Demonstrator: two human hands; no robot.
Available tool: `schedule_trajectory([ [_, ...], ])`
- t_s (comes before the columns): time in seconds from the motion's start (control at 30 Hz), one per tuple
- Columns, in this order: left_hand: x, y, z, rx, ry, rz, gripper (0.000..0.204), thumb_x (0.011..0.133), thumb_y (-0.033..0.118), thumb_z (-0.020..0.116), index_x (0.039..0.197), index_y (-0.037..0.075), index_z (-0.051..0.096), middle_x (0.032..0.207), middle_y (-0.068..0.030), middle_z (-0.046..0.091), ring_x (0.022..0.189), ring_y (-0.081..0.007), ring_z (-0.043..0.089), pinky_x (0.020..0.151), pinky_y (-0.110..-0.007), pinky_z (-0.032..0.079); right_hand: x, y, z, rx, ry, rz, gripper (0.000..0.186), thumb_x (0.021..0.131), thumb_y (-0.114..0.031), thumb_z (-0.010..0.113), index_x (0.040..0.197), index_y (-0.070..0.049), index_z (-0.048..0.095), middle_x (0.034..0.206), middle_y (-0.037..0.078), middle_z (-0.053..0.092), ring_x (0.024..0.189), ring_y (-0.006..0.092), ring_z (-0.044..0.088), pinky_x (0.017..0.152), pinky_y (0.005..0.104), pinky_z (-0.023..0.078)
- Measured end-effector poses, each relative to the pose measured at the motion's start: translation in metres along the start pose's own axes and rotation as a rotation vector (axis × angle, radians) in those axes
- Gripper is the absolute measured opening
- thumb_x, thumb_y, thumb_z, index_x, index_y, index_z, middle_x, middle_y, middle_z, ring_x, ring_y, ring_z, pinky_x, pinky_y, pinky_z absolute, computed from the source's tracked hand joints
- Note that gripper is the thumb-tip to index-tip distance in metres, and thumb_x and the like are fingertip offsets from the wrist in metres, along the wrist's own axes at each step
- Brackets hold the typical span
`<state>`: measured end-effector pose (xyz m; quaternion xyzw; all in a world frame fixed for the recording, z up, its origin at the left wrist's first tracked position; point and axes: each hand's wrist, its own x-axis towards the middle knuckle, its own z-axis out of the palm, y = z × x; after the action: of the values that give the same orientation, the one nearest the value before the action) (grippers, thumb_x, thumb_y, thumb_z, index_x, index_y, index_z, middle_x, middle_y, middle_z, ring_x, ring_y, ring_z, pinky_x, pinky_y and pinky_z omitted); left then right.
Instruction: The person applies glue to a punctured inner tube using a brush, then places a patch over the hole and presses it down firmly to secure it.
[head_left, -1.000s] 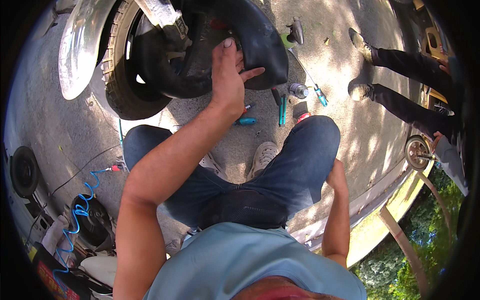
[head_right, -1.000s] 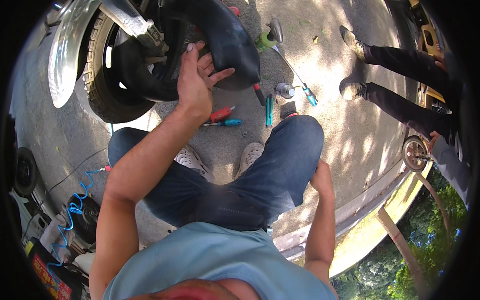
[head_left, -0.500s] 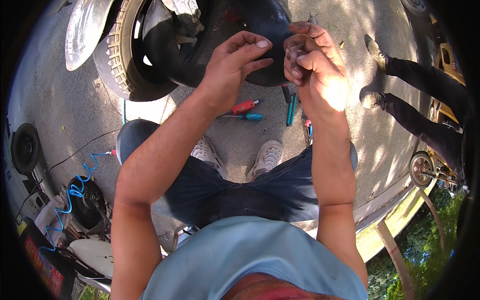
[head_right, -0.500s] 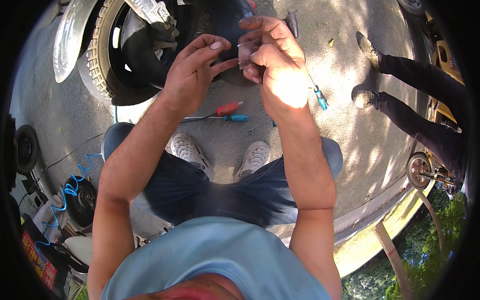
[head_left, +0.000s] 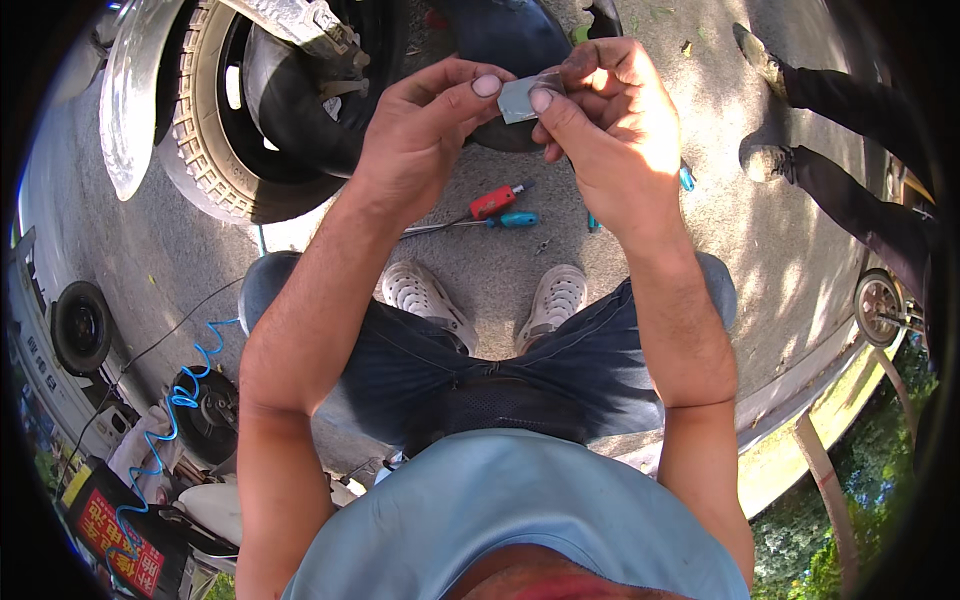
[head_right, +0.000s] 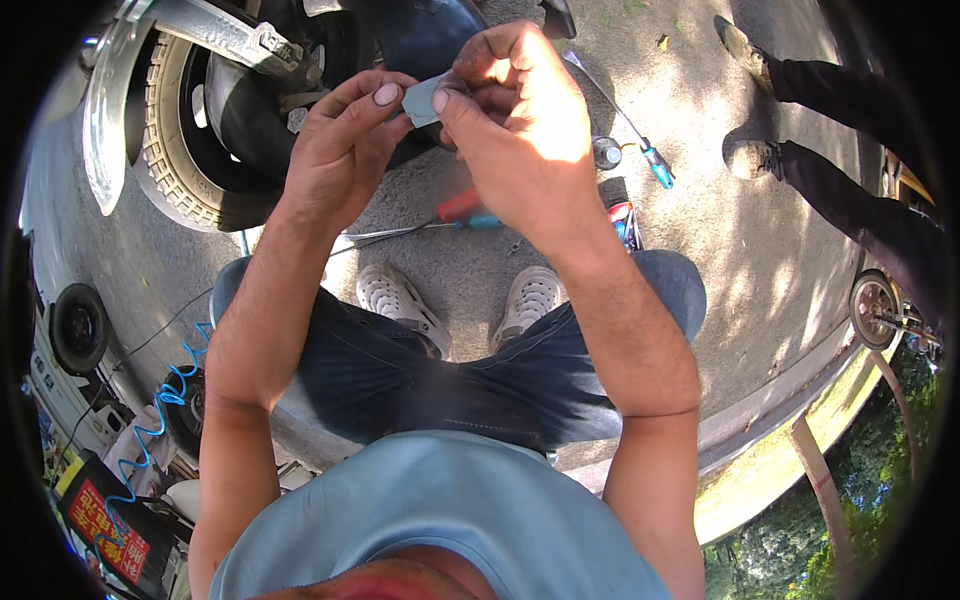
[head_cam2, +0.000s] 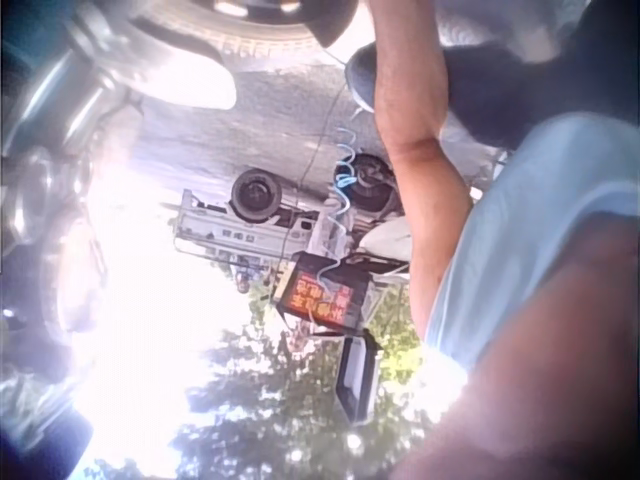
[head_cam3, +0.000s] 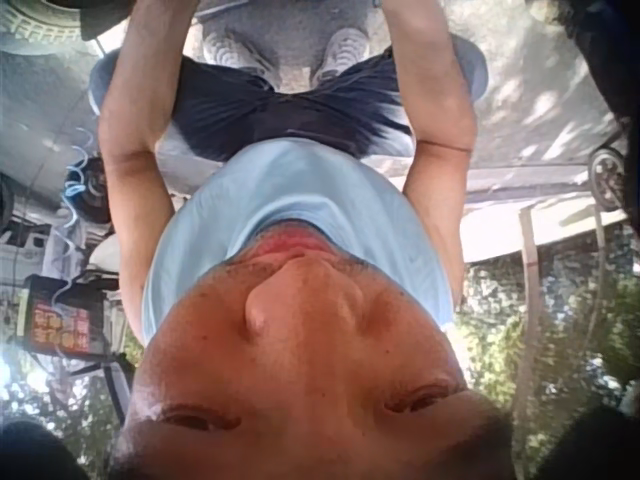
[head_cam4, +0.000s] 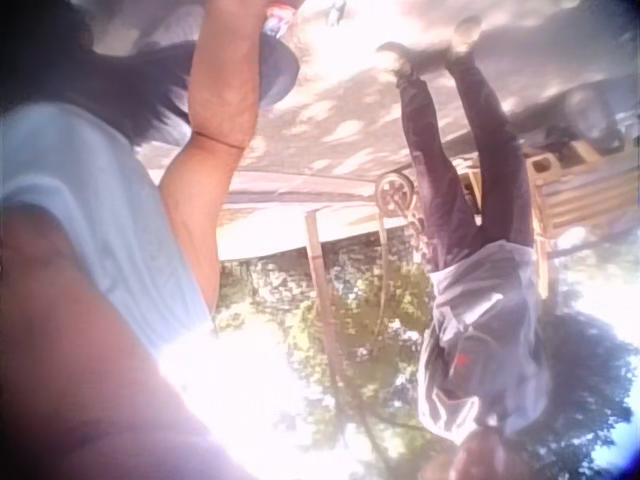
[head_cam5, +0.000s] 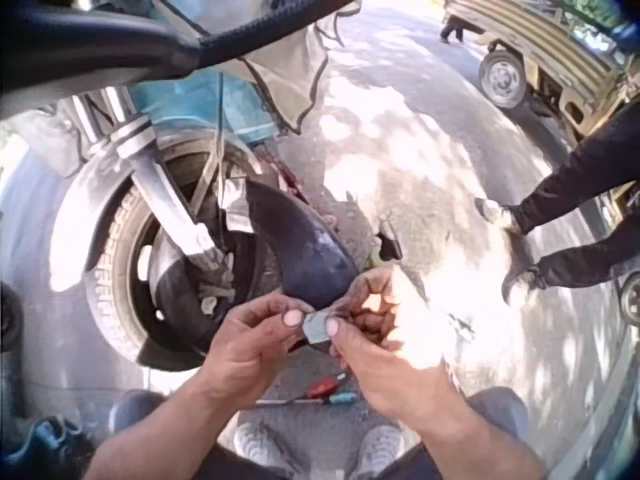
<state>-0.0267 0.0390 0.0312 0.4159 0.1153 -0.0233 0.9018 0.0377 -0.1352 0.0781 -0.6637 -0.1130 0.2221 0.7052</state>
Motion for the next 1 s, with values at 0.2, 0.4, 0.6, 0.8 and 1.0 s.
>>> schedule_trajectory([
  [0.2, 0.005, -0.006, -0.003, 0.003, 0.018, -0.016, 0.02, 0.091, 0.011, 0.076, 0.108, 0.003, 0.07, 0.104, -0.0061, 0.07, 0.102, -0.0156, 0.065, 0.098, -0.034, 0.049, -0.001, -0.001, 0.003, 0.013, 0.037, -0.02, 0.03, 0.092, 0.004, 0.067, 0.119, -0.003, 0.055, 0.096, 0.007, 0.067, 0.074, 0.0113, 0.065, 0.064, 0.0241, 0.055],
  [0.4, 0.006, -0.002, 0.011, -0.083, 0.077, -0.004, 0.018, 0.092, 0.011, 0.074, 0.107, 0.005, 0.066, 0.103, -0.0028, 0.067, 0.106, -0.0152, 0.063, 0.103, -0.038, 0.047, 0.001, 0.007, 0.0, 0.0, 0.069, -0.088, 0.012, 0.09, 0.001, 0.069, 0.102, -0.002, 0.066, 0.093, 0.005, 0.066, 0.081, 0.0104, 0.067, 0.071, 0.0237, 0.056],
  [0.6, 0.007, -0.008, -0.002, 0.014, -0.062, -0.015, 0.019, 0.092, 0.015, 0.075, 0.106, 0.006, 0.065, 0.105, -0.001, 0.065, 0.108, -0.0147, 0.06, 0.107, -0.038, 0.044, 0.006, 0.012, -0.003, -0.666, 0.187, -0.736, 0.02, 0.079, 0.005, 0.074, 0.096, -0.004, 0.069, 0.092, 0.008, 0.066, 0.077, 0.0193, 0.07, 0.068, 0.0287, 0.058],
  [0.8, 0.005, -0.002, -0.002, 0.017, -0.108, 0.006, 0.021, 0.091, 0.015, 0.075, 0.108, 0.005, 0.065, 0.105, -0.0006, 0.065, 0.107, -0.0142, 0.06, 0.104, -0.035, 0.045, 0.009, 0.024, 0.008, -0.694, 0.217, -0.771, 0.028, 0.069, 0.007, 0.076, 0.094, -0.005, 0.069, 0.097, 0.008, 0.068, 0.08, 0.0245, 0.07, 0.07, 0.0322, 0.059],
  [1.0, 0.004, -0.001, -0.007, 0.058, -0.124, -0.047, 0.03, 0.092, 0.014, 0.074, 0.118, 0.004, 0.064, 0.113, -0.0035, 0.065, 0.11, -0.014, 0.06, 0.103, -0.035, 0.045, 0.007, 0.02, 0.011, -0.647, 0.203, -0.767, 0.028, 0.069, 0.007, 0.077, 0.093, -0.003, 0.068, 0.103, 0.012, 0.071, 0.086, 0.027, 0.072, 0.073, 0.0332, 0.059],
])
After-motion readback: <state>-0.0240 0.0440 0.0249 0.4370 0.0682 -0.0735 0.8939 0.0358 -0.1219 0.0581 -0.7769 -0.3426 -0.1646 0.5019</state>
